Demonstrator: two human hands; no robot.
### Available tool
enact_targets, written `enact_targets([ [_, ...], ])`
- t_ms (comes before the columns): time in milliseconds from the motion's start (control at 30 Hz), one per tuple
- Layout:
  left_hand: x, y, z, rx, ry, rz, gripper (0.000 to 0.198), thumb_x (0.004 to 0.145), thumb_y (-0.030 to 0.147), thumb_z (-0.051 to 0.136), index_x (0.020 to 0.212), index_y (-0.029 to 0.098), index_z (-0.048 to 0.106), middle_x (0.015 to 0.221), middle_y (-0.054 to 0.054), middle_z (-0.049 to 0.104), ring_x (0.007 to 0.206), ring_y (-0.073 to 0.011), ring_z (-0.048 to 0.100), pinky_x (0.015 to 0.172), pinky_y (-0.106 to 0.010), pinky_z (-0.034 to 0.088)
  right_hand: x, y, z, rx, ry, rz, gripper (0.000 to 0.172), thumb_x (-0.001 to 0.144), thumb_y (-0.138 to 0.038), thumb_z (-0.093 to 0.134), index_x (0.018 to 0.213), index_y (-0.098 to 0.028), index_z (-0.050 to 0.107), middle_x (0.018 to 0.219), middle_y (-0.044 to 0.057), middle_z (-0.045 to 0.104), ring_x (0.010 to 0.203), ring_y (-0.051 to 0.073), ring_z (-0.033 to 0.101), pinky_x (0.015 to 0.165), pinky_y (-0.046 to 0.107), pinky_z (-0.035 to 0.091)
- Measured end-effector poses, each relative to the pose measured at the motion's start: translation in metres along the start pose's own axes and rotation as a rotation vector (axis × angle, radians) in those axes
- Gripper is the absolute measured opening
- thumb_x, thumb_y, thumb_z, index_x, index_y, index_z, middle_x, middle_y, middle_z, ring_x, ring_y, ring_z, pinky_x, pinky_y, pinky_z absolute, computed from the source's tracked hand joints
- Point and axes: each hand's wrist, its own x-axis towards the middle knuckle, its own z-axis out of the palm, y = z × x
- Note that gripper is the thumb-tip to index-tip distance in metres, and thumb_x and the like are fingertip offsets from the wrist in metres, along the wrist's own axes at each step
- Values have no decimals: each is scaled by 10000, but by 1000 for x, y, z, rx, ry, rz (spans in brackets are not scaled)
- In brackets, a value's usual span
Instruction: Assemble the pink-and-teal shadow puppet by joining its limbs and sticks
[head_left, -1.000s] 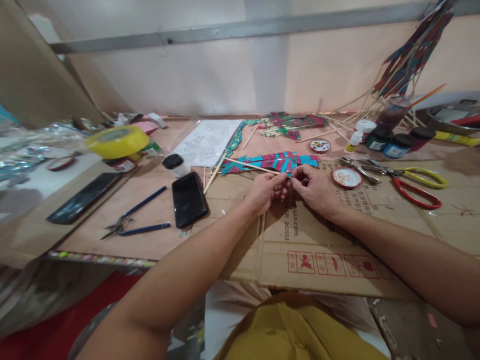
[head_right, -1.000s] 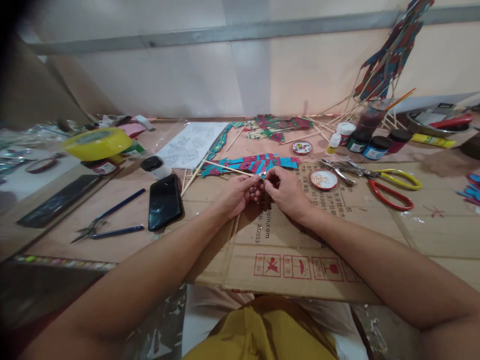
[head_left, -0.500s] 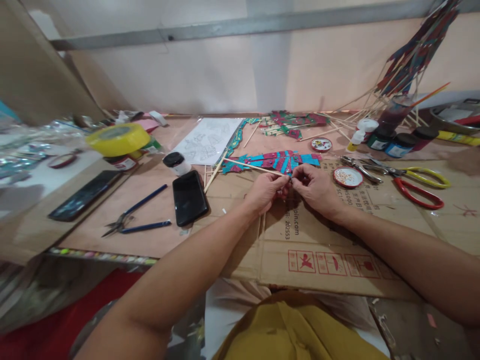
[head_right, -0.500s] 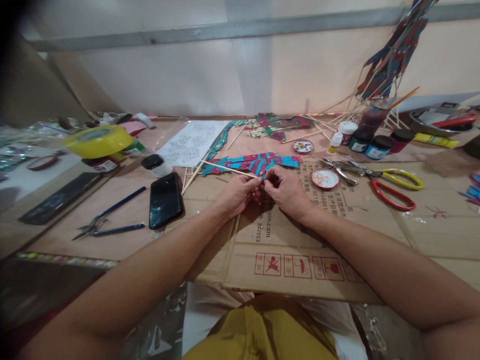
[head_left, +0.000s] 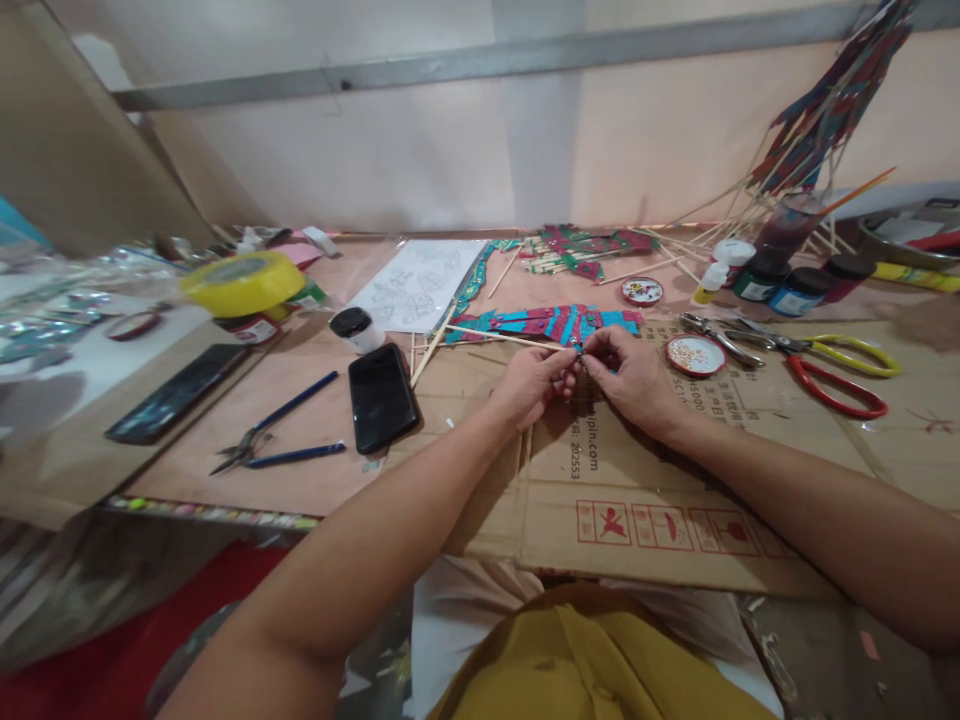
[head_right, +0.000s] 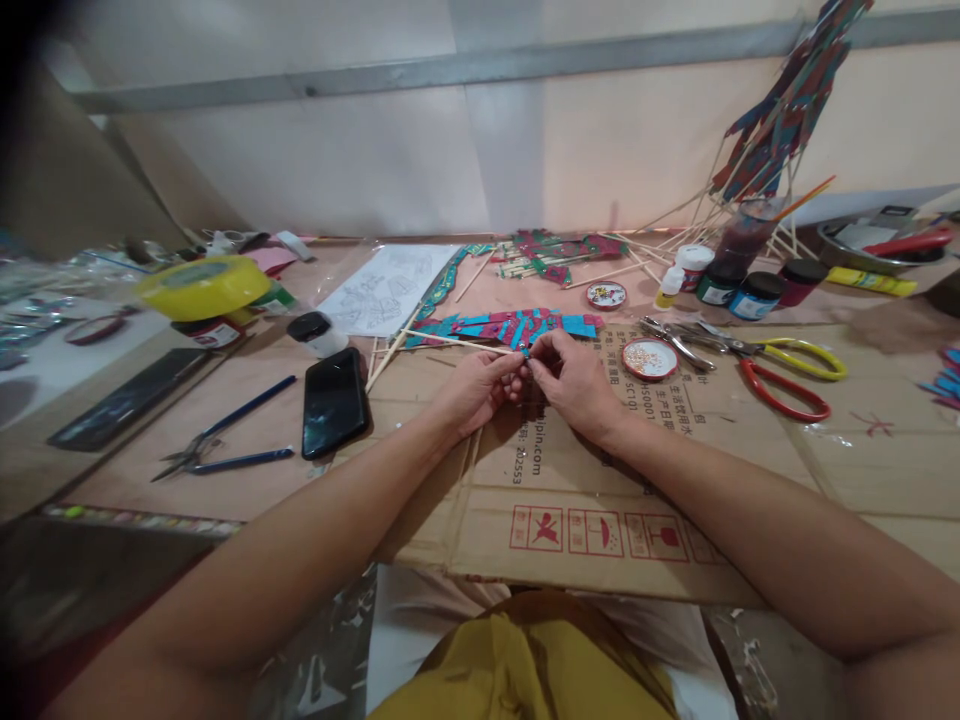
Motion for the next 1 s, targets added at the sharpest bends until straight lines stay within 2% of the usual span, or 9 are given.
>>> enact_targets([
  [367,0,-1,0,16,-25,31,289,653,306,816,684,102,614,595,4,580,492,-44,484,468,-171,365,0,0,1,27,-7,17,57,798,-215,538,810,-187,586,744,11,618,658,133,541,629,274,428],
  [567,1,-3,-1,18,-35,63,293,648,325,810,695,103,624,623,-3,593,491,-44,488,463,-173,365,3,4,3,218,-19,165,112,797,-299,551,831,-193,563,780,7,602,695,140,543,655,296,436],
  [767,2,-4,-2,26,-50,82,320,624,345,828,693,106,628,593,2,586,497,-50,494,471,-172,368,5,4,5,468,-81,374,189,767,-368,591,839,-208,521,681,-40,548,532,98,457,510,255,379],
  [867,2,-4,-1,21,-39,76,314,625,336,828,697,103,630,606,-1,591,502,-49,497,473,-172,366,4,5,6,495,-60,311,189,757,-335,607,876,-216,521,714,-39,575,567,105,497,538,258,398],
  [1000,1,-3,0,24,-24,59,285,651,312,812,698,103,624,616,-4,591,497,-49,491,462,-175,352,3,6,5,311,-10,133,106,775,-268,588,863,-212,569,723,-25,588,664,129,538,641,281,429],
])
